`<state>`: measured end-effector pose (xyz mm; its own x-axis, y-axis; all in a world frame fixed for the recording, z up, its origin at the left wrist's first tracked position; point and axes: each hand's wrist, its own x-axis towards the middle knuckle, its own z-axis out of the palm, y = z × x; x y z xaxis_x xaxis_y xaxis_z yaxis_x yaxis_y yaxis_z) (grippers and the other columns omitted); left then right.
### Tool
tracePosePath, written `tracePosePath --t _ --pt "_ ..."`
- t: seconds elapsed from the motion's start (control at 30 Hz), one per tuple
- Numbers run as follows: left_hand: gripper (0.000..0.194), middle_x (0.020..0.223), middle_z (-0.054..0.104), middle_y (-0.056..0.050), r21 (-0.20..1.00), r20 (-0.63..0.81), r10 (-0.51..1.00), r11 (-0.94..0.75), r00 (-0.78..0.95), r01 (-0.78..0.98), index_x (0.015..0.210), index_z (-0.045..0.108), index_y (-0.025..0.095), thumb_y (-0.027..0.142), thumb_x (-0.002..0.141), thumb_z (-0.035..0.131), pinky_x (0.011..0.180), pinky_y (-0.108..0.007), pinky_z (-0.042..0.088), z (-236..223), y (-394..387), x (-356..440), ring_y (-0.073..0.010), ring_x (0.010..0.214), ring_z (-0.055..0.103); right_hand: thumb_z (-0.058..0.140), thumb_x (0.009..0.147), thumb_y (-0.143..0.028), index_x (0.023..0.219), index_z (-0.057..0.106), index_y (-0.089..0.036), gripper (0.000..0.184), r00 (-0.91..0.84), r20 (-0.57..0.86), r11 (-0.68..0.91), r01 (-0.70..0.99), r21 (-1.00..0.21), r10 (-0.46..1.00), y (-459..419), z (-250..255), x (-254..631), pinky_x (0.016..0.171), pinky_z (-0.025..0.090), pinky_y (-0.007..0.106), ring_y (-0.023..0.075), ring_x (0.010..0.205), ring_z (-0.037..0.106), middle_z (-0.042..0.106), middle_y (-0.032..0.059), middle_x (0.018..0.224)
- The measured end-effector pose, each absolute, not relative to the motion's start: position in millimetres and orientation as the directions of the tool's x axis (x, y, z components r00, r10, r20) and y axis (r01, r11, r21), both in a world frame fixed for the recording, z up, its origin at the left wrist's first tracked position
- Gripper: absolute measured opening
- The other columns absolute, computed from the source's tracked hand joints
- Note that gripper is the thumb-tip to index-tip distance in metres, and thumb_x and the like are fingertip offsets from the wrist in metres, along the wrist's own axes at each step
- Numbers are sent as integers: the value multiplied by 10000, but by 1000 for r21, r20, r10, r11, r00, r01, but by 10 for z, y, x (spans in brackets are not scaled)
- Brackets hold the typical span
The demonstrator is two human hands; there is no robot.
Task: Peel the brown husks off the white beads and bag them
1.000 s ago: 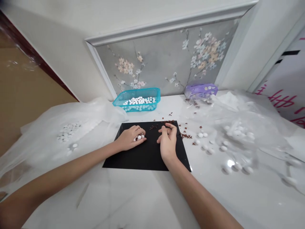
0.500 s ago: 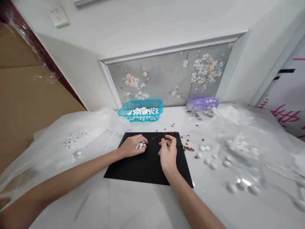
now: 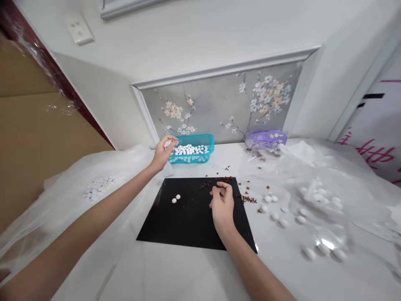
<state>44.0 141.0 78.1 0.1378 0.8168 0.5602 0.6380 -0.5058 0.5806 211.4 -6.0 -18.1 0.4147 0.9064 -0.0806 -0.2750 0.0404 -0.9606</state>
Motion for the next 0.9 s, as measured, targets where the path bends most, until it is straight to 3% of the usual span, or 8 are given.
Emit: tracePosePath --t 0.13,0.33,0.53,0.63,0.8,0.9 --pt "255 863 616 -17 588 494 866 -400 79 703 1002 563 161 290 899 368 664 -236 462 1026 1931 526 -134 781 584 582 707 -414 924 450 -205 329 411 -62 63 -285 -957 910 -42 -199 2104 419 355 228 61 395 411 521 -65 645" --pt "304 1097 581 -84 508 195 952 -303 234 806 1112 548 143 324 870 525 773 -384 512 883 2188 501 -186 917 590 540 741 -402 929 422 -210 293 391 -45 70 -276 -959 919 -12 -207 2113 423 350 227 59 383 408 516 -75 643" --pt "337 1120 575 -106 354 303 901 -408 309 841 1047 579 139 396 899 419 936 -437 398 883 1949 381 -249 1061 524 529 742 -364 928 423 -209 264 394 -30 78 -254 -964 919 -8 -216 2122 422 351 224 58 391 405 517 -71 650" --pt "355 1156 556 -99 252 354 837 -515 417 820 1069 550 163 409 907 352 980 -399 346 851 1471 299 -238 1094 495 536 731 -352 924 432 -209 262 409 -38 72 -251 -965 912 -15 -210 2115 422 357 224 66 404 411 519 -66 640" --pt "303 898 635 -38 141 200 732 -679 651 720 986 564 219 455 857 424 765 -313 448 480 507 163 -199 859 599 548 728 -338 910 435 -211 250 416 -32 68 -224 -972 909 -43 -202 2119 419 354 219 77 434 422 509 -62 641" --pt "268 884 648 -51 109 127 695 -719 708 686 987 538 237 445 852 438 640 -309 450 239 250 121 -217 810 631 551 728 -333 917 434 -214 252 401 -34 60 -219 -974 915 -65 -193 2133 427 358 222 78 441 428 509 -62 652"
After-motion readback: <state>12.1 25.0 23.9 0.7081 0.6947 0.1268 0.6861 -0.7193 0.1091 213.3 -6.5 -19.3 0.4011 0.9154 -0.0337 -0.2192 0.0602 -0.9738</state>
